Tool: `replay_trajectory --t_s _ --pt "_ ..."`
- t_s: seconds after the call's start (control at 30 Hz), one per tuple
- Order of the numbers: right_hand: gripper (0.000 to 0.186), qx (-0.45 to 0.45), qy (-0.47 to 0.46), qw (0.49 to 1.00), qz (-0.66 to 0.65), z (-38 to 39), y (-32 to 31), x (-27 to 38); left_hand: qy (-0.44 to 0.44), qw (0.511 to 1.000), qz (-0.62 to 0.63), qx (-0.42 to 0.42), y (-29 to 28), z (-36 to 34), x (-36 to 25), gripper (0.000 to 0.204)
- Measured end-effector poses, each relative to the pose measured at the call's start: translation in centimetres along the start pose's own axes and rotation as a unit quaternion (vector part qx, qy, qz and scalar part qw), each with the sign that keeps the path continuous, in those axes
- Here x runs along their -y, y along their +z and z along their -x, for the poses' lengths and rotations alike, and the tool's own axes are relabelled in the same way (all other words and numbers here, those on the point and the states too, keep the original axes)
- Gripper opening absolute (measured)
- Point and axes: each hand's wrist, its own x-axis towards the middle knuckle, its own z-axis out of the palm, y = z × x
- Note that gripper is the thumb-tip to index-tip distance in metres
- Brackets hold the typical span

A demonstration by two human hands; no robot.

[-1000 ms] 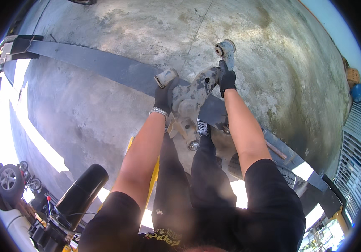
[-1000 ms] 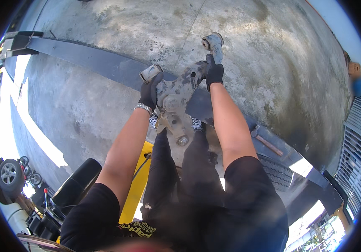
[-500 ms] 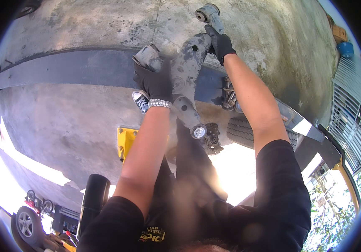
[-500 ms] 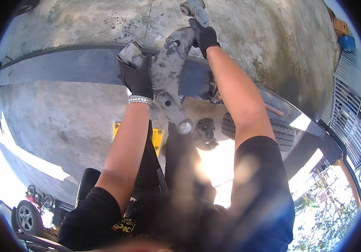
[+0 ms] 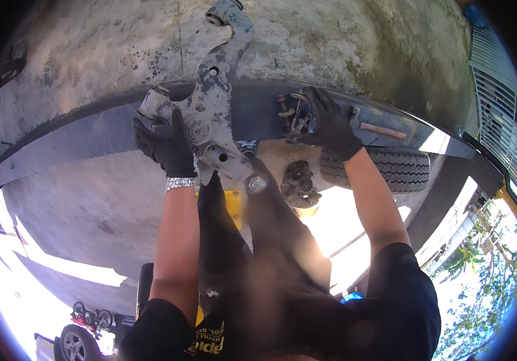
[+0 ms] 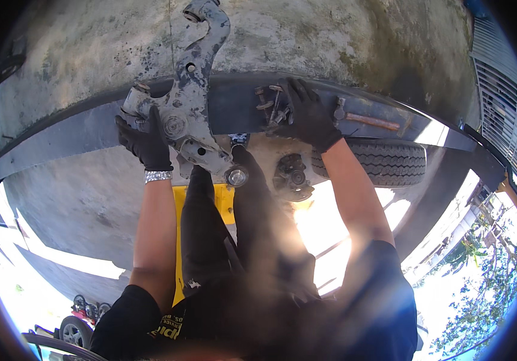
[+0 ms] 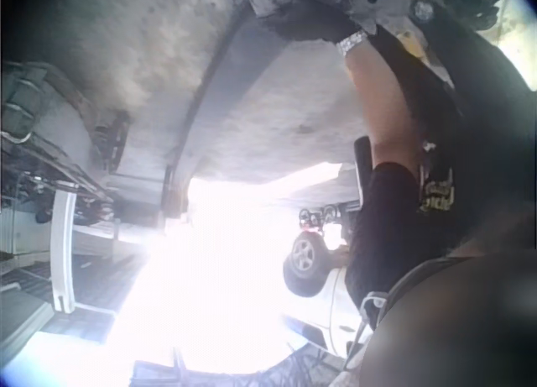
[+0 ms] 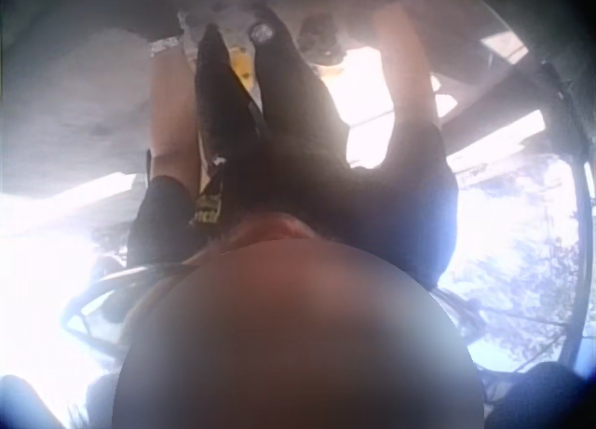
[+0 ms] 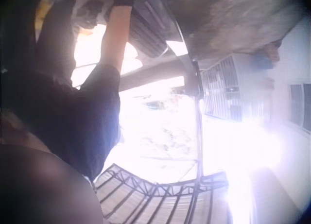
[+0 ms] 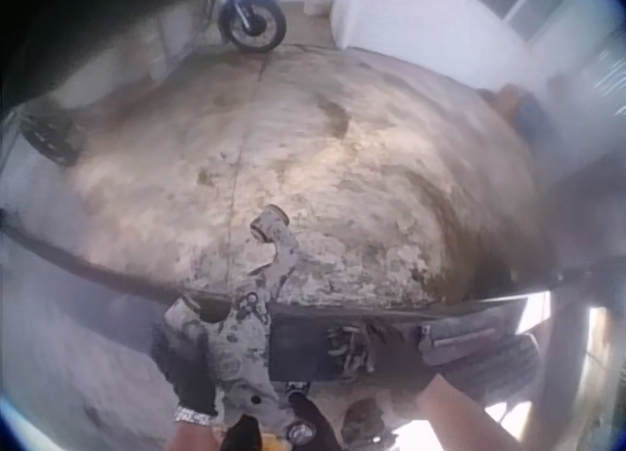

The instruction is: The person applies grease to a metal rod and then to a bushing, then places the rod into the bushing. He retrieves a suspension control arm from a trailer and positions it under a lifted car, aligning the bushing with the arm's mounting point.

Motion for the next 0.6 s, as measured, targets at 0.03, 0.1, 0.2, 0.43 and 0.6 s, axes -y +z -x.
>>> replay_trajectory --t_s 0.03,0.1,0.2,0.43,0.6 --pt "0.129 0.056 0.014 0.998 0.03 0.3 0.9 -0.3 0.058 0.998 -0.015 -0.012 -0.8 0.7 -0.9 0.104" --pt "0.128 -0.019 -0.041 0.997 0.056 0.4 2.2 -0.9 0.19 0.981 -0.038 0.014 -1.6 2.2 -3.0 0.095" --pt "0.126 -0.024 -0.063 0.997 0.041 0.0 3.6 -1.2 0.347 0.907 0.0 0.24 0.7 4.0 -6.4 0.089" --pt "0.104 -0.138 -0.089 0.986 0.002 0.3 4.5 0.2 0.476 0.782 -0.072 0.396 8.5 6.5 -9.8 0.088" --pt "0.11 -0.165 -0.082 0.98 -0.076 0.6 4.9 -0.2 0.527 0.762 -0.085 0.367 9.4 7.3 -9.5 0.093"
